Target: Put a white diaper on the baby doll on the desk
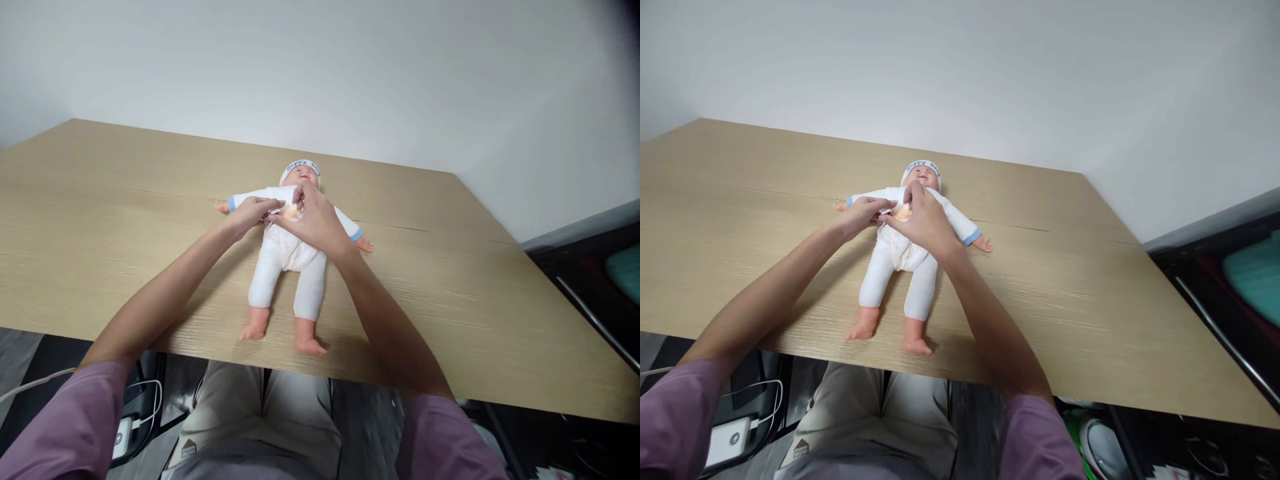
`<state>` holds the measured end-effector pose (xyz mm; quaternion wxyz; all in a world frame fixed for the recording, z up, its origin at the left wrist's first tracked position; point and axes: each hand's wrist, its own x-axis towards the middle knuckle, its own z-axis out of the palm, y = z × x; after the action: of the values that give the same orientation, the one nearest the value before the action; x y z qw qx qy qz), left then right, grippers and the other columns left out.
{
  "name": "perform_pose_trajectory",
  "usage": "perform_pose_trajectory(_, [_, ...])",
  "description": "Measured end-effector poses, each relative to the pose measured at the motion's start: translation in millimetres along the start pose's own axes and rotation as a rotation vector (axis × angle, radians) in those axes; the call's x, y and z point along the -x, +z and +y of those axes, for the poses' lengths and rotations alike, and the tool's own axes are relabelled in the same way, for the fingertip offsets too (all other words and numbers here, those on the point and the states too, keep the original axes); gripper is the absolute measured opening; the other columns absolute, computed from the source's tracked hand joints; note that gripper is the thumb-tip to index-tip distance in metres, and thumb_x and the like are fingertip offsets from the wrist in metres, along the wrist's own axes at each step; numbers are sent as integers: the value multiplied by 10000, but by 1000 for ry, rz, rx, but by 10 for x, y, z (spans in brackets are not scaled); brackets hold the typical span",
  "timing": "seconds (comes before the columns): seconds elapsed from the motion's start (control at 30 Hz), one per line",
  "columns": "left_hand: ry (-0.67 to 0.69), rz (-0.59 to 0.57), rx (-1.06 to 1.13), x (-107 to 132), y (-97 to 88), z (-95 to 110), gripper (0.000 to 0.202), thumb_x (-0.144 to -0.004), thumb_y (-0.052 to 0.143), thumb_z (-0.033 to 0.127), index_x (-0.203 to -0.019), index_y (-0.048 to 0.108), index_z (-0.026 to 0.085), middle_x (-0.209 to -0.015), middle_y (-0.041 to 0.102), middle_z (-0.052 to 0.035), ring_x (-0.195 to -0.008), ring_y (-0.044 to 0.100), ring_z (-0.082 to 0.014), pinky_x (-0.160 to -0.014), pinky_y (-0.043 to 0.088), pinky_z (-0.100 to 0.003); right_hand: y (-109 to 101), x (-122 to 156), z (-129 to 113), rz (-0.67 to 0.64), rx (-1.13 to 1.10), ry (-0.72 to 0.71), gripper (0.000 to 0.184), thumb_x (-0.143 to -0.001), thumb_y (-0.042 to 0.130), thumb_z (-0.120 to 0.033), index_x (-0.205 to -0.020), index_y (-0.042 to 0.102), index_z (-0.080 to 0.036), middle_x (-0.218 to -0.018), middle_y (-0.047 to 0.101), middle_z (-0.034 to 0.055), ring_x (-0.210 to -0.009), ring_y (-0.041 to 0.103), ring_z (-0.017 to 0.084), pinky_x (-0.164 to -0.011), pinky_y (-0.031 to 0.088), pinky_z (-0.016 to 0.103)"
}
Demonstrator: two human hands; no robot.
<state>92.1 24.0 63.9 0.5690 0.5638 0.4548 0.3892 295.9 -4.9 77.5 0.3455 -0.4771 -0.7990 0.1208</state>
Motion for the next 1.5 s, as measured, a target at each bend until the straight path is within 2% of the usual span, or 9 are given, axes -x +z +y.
perform_pose_trajectory(0.27, [5, -12, 72, -111, -23, -80, 431, -1118, 696, 548, -912, 728, 170, -867, 687, -53, -669, 560, -133, -713, 476, -308, 77, -52, 88, -85, 90, -59, 345, -1146, 587, -446, -851, 572, -268, -914, 678, 57, -890, 625, 269, -869, 473, 410])
perform_pose_trajectory(0.47, [239, 110, -150, -129, -5, -251, 229, -1003, 828, 316, -1082, 650, 195, -1002, 653, -14, -818, 569, -133, -782, 458, -272, 61, -77, 176, -66, 25, 14, 365, -1128, 570, -472, -838, 632, -258, -888, 693, 50, -833, 604, 254, -815, 480, 411])
perform_pose_trajectory(0.7, [326, -165, -130, -187, -147, -355, 406, -1040, 797, 571, -969, 620, 213, -880, 561, -1, -795, 505, -160, -752, 402, -301, 20, -46, 162, -36, -3, -2, 309, -1061, 659, -353, -807, 502, -273, -883, 649, 48, -871, 609, 253, -848, 508, 427])
perform_pose_trajectory(0.8, [336, -167, -125, -243, -181, -417, 461, -1040, 790, 637, -967, 598, 224, -872, 539, 2, -786, 502, -162, -743, 398, -305, 28, -73, 234, -5, -92, -19, 238, -1012, 712, -246, -905, 502, -280, -942, 647, 31, -898, 616, 239, -858, 524, 406])
perform_pose_trajectory(0.97, [359, 121, -333, -235, -114, -468, 314, -1082, 746, 499, -1030, 590, 231, -953, 636, -27, -834, 573, -179, -796, 454, -321, 59, -106, 379, 156, -156, -6, 259, -1011, 694, -100, -972, 512, -280, -999, 633, 9, -892, 578, 194, -883, 535, 368])
perform_pose_trajectory(1.1, [573, 436, -500, 146, 63, -297, 217, -1141, 664, 446, -1157, 624, 233, -1222, 731, -91, -917, 628, -195, -867, 498, -360, -38, 226, 164, 297, -165, -98, 226, -1054, 602, -81, -963, 534, -277, -1039, 638, 27, -820, 533, 172, -827, 550, 349])
perform_pose_trajectory(1.17, [655, 359, -510, 443, 160, -195, 263, -1177, 602, 495, -1163, 646, 236, -1184, 755, -76, -870, 625, -190, -819, 493, -355, -110, 544, -23, 250, -196, -146, 192, -1037, 664, -138, -984, 550, -284, -1048, 654, 30, -809, 588, 188, -790, 578, 366])
perform_pose_trajectory(1.33, [632, -189, -751, 1015, 243, -195, 377, -1188, 545, 477, -942, 681, 225, -791, 674, -14, -758, 601, -200, -806, 442, -366, -164, 1298, -203, -200, -256, -156, 100, -1069, 715, -245, -1137, 649, -277, -1120, 756, 35, -909, 727, 214, -842, 614, 366])
perform_pose_trajectory(1.5, [475, -85, -846, 1126, 170, -370, 360, -1092, 699, 550, -944, 682, 223, -833, 712, -35, -795, 610, -228, -780, 406, -357, -80, 1468, -32, -153, -100, 31, 70, -1085, 703, -280, -1020, 695, -254, -986, 796, 35, -910, 750, 230, -846, 546, 353])
